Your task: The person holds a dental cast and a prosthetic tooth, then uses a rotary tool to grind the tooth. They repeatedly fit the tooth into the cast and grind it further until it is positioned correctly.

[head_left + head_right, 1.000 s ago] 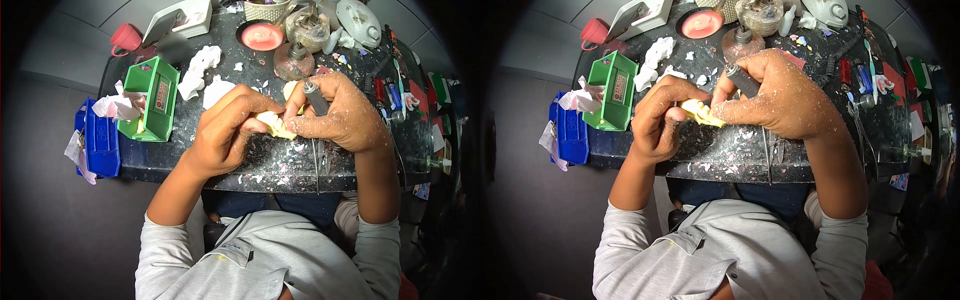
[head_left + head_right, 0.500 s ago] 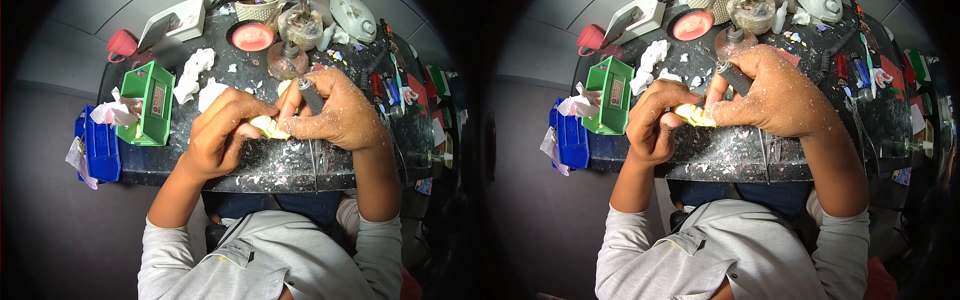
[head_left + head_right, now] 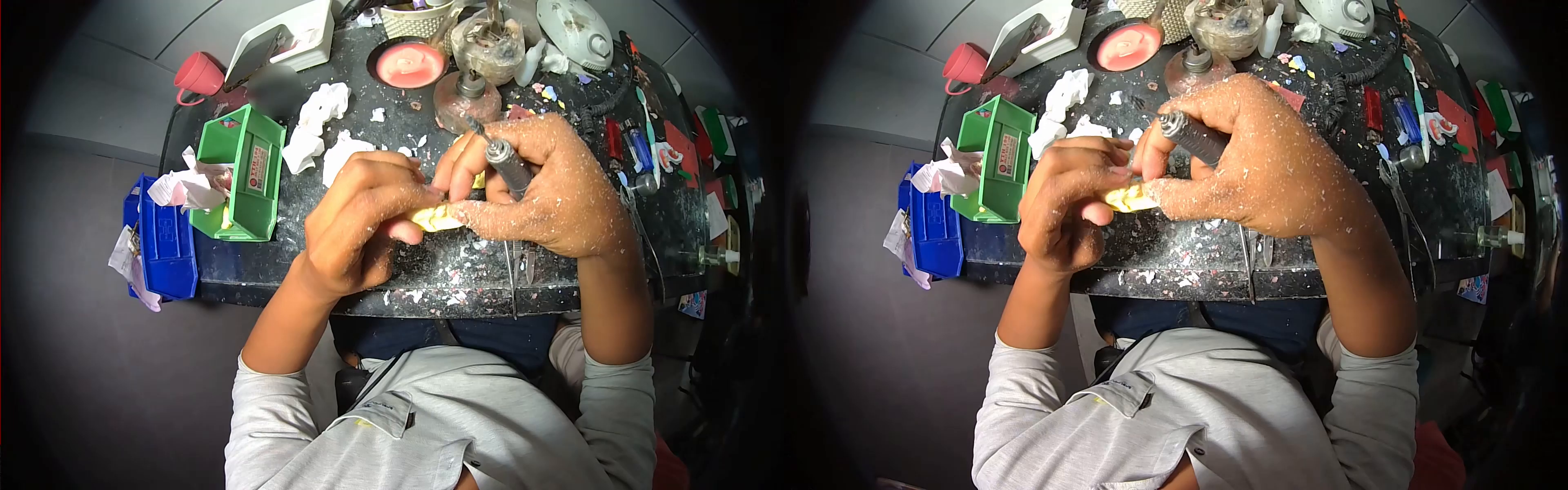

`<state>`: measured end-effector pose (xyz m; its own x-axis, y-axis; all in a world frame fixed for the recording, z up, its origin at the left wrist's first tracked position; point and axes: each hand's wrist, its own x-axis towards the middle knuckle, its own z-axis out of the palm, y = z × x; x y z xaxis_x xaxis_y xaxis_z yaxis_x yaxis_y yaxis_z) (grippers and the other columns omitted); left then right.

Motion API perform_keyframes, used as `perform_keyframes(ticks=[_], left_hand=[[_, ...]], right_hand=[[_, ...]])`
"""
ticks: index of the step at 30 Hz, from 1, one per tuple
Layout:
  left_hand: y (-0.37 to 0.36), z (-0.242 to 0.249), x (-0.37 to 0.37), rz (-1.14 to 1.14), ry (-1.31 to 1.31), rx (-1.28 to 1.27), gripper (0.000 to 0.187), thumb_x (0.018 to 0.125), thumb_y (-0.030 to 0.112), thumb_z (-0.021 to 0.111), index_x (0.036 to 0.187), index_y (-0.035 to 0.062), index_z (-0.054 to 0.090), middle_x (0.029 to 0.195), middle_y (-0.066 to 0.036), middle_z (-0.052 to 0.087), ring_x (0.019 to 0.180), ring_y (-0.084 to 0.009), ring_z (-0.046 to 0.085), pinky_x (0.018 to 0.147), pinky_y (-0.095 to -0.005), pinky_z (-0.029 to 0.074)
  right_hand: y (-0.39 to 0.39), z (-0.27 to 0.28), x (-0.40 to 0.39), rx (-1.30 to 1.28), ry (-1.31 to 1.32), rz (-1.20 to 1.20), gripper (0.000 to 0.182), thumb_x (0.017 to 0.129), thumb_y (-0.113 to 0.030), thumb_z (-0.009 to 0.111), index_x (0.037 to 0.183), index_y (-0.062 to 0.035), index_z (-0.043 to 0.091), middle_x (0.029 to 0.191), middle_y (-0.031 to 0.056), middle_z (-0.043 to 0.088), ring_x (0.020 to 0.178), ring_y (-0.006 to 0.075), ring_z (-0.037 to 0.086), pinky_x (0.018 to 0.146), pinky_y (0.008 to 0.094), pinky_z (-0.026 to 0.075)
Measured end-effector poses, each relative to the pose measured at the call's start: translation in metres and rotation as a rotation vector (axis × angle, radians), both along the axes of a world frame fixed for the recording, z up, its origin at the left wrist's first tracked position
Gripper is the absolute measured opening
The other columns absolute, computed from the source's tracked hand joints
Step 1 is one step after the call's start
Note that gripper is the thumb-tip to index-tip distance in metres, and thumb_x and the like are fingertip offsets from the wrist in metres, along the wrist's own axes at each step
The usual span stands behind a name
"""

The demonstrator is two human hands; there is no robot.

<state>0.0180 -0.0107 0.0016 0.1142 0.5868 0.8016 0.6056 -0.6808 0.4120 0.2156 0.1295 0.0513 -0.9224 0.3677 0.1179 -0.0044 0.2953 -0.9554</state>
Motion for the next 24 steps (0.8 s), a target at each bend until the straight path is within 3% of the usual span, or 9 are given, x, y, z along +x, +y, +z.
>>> perform_keyframes(ticks=[1,4,8,11,17,18,19,22,24], left_hand=[[0.000,-0.002,0.000,0.000,0.001,0.002,0.030,0.097,0.021,0.074,0.109,-0.0055,0.071,0.098,-0.017,0.069,0.092,-0.0322,0.070,0.086,-0.0453,0.060],[-0.001,-0.001,0.002,-0.002,-0.001,0.068,0.030,0.091,0.018,0.078,0.110,-0.0044,0.073,0.101,-0.015,0.068,0.097,-0.0313,0.070,0.101,-0.0602,0.058],[-0.007,0.003,0.001,0.012,0.093,0.086,0.034,0.084,0.014,0.082,0.113,-0.0022,0.075,0.100,-0.012,0.067,0.102,-0.0308,0.071,0.108,-0.0656,0.053],[-0.009,0.006,0.000,0.009,0.141,0.096,0.035,0.083,0.014,0.083,0.114,-0.0016,0.075,0.100,-0.012,0.067,0.104,-0.0313,0.071,0.110,-0.0667,0.051],[0.001,-0.001,-0.005,0.047,0.076,0.190,0.030,0.081,0.008,0.085,0.108,0.0029,0.074,0.117,-0.018,0.066,0.114,-0.0378,0.069,0.110,-0.0663,0.049],[0.000,-0.003,-0.006,0.088,0.049,0.153,0.034,0.081,0.010,0.087,0.111,0.0056,0.071,0.128,-0.024,0.063,0.124,-0.0436,0.065,0.110,-0.0634,0.049],[0.007,-0.007,-0.007,0.019,-0.053,0.139,0.052,0.084,0.011,0.086,0.130,0.0038,0.063,0.138,-0.027,0.058,0.132,-0.0460,0.060,0.113,-0.0589,0.048],[0.006,0.003,0.002,-0.037,-0.261,-0.043,0.086,0.091,0.007,0.082,0.158,-0.0042,0.027,0.145,-0.028,0.054,0.135,-0.0401,0.059,0.115,-0.0497,0.047],[-0.001,0.000,0.004,-0.108,-0.368,-0.180,0.087,0.092,0.005,0.081,0.159,-0.0036,0.026,0.145,-0.028,0.054,0.135,-0.0375,0.059,0.115,-0.0482,0.048]], right_hand=[[-0.001,0.001,0.000,-0.027,0.021,-0.002,0.014,0.081,-0.011,0.085,0.086,-0.0038,0.073,0.082,-0.0033,0.067,0.067,-0.0006,0.052,0.057,0.0207,0.042],[-0.002,0.004,0.001,-0.068,-0.017,-0.007,0.014,0.081,-0.010,0.083,0.088,-0.0037,0.074,0.082,-0.0035,0.067,0.069,0.0003,0.051,0.058,0.0208,0.042],[-0.006,-0.001,-0.001,-0.066,-0.018,-0.015,0.014,0.081,-0.009,0.082,0.091,-0.0036,0.074,0.082,-0.0039,0.067,0.068,0.0006,0.050,0.058,0.0203,0.041],[-0.009,-0.005,-0.002,-0.113,0.117,-0.054,0.015,0.082,-0.009,0.082,0.093,-0.0042,0.074,0.081,-0.0045,0.064,0.066,0.0001,0.049,0.058,0.0202,0.040],[-0.011,0.013,0.003,0.010,-0.079,-0.079,0.013,0.082,-0.010,0.082,0.092,-0.0065,0.075,0.065,-0.0064,0.055,0.057,0.0003,0.045,0.056,0.0220,0.038],[-0.012,0.009,0.002,0.126,-0.033,-0.123,0.014,0.081,-0.010,0.083,0.092,-0.0073,0.075,0.063,-0.0051,0.054,0.054,0.0013,0.045,0.055,0.0225,0.038],[-0.013,0.005,0.000,0.240,0.013,-0.165,0.014,0.080,-0.010,0.083,0.092,-0.0081,0.075,0.061,-0.0037,0.054,0.052,0.0023,0.046,0.054,0.0230,0.038],[-0.017,-0.005,-0.003,0.340,0.112,-0.242,0.016,0.079,-0.010,0.083,0.093,-0.0088,0.076,0.063,-0.0005,0.058,0.050,0.0048,0.050,0.053,0.0240,0.038],[-0.018,-0.006,-0.005,0.357,0.145,-0.252,0.017,0.079,-0.010,0.084,0.094,-0.0081,0.076,0.066,0.0001,0.062,0.051,0.0056,0.053,0.053,0.0241,0.040]])
